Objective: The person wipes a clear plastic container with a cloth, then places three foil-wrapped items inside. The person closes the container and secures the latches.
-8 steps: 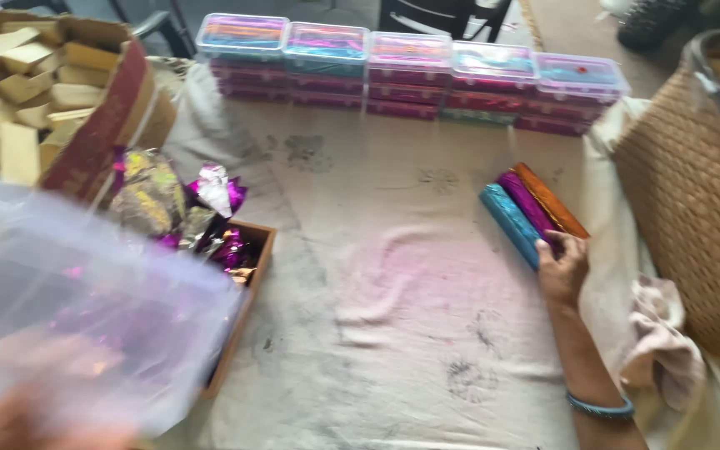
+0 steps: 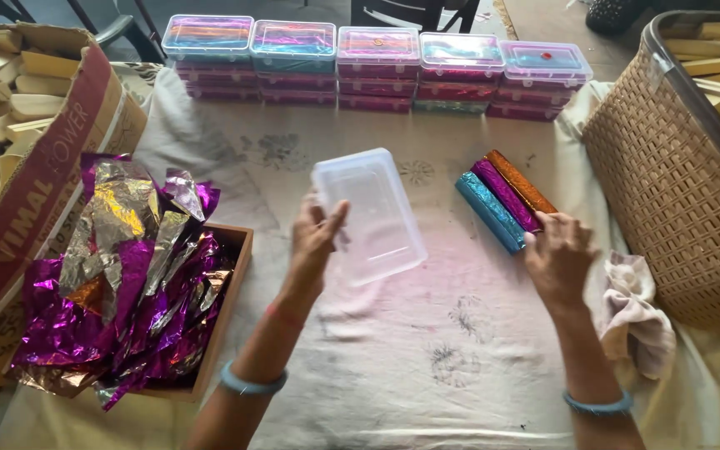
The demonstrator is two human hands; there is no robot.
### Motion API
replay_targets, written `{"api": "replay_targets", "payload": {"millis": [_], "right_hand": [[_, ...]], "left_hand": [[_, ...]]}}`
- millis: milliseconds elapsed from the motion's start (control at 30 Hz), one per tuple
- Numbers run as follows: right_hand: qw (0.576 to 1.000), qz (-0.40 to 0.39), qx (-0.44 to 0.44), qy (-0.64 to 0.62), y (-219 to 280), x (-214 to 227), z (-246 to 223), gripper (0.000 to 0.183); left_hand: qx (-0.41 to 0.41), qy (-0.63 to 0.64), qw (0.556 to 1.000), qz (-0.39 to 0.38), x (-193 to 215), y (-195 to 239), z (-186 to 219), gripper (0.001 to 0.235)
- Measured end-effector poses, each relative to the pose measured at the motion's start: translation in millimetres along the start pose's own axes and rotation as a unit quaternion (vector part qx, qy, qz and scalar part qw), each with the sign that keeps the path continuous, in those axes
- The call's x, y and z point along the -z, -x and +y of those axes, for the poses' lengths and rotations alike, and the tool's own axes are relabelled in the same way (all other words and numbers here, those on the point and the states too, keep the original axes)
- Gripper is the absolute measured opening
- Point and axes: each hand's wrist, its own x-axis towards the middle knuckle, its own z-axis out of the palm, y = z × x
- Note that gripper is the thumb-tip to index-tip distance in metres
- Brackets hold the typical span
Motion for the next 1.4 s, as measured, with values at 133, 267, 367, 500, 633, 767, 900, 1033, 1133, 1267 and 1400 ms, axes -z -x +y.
{"api": "replay_targets", "payload": {"millis": [133, 267, 367, 500, 633, 767, 900, 1033, 1133, 1267, 1400], "right_hand": [[0.974, -0.054, 0.033, 0.219, 28, 47, 64, 0.056], [0.963, -0.100, -0.019, 0.250, 75, 78, 132, 0.065], [0.951, -0.185, -0.140, 0.203, 111, 80, 127, 0.074], [0.962, -0.064, -0.098, 0.246, 138, 81, 111, 0.050], [0.987, -0.012, -0.062, 0.149, 118, 88, 90, 0.033], [0.997, 0.062, 0.024, -0.038, 68, 93, -25, 0.032], [0.950, -0.077, -0.028, -0.300, 46, 33, -109, 0.028], [0.958, -0.092, 0.258, -0.087, 32, -39, -187, 0.038], [0.958, -0.103, 0.264, -0.038, 7, -98, -186, 0.045], [0.966, -0.130, 0.221, -0.038, -37, -119, -200, 0.048], [0.970, -0.120, 0.207, -0.039, -44, -122, -203, 0.048]], "left_hand": [[0.044, 0.026, 0.998, -0.033, -21, -37, -55, 0.068], [0.099, -0.026, 0.994, -0.042, -29, -45, -78, 0.060], [0.142, -0.060, 0.987, -0.047, -28, -50, -97, 0.062], [0.116, -0.086, 0.989, -0.030, -25, -54, -126, 0.069], [0.005, -0.201, 0.979, 0.024, -22, -47, -133, 0.084], [0.020, -0.189, 0.982, 0.007, -28, -31, -106, 0.089], [-0.068, -0.289, 0.954, -0.038, -25, -29, -116, 0.100], [-0.035, -0.350, 0.933, -0.071, -19, -31, -134, 0.072], [-0.036, -0.373, 0.922, -0.096, -19, -33, -136, 0.058], [-0.034, -0.360, 0.929, -0.076, -25, -28, -112, 0.066], [0.013, -0.350, 0.934, -0.067, -30, -25, -105, 0.064]]}}
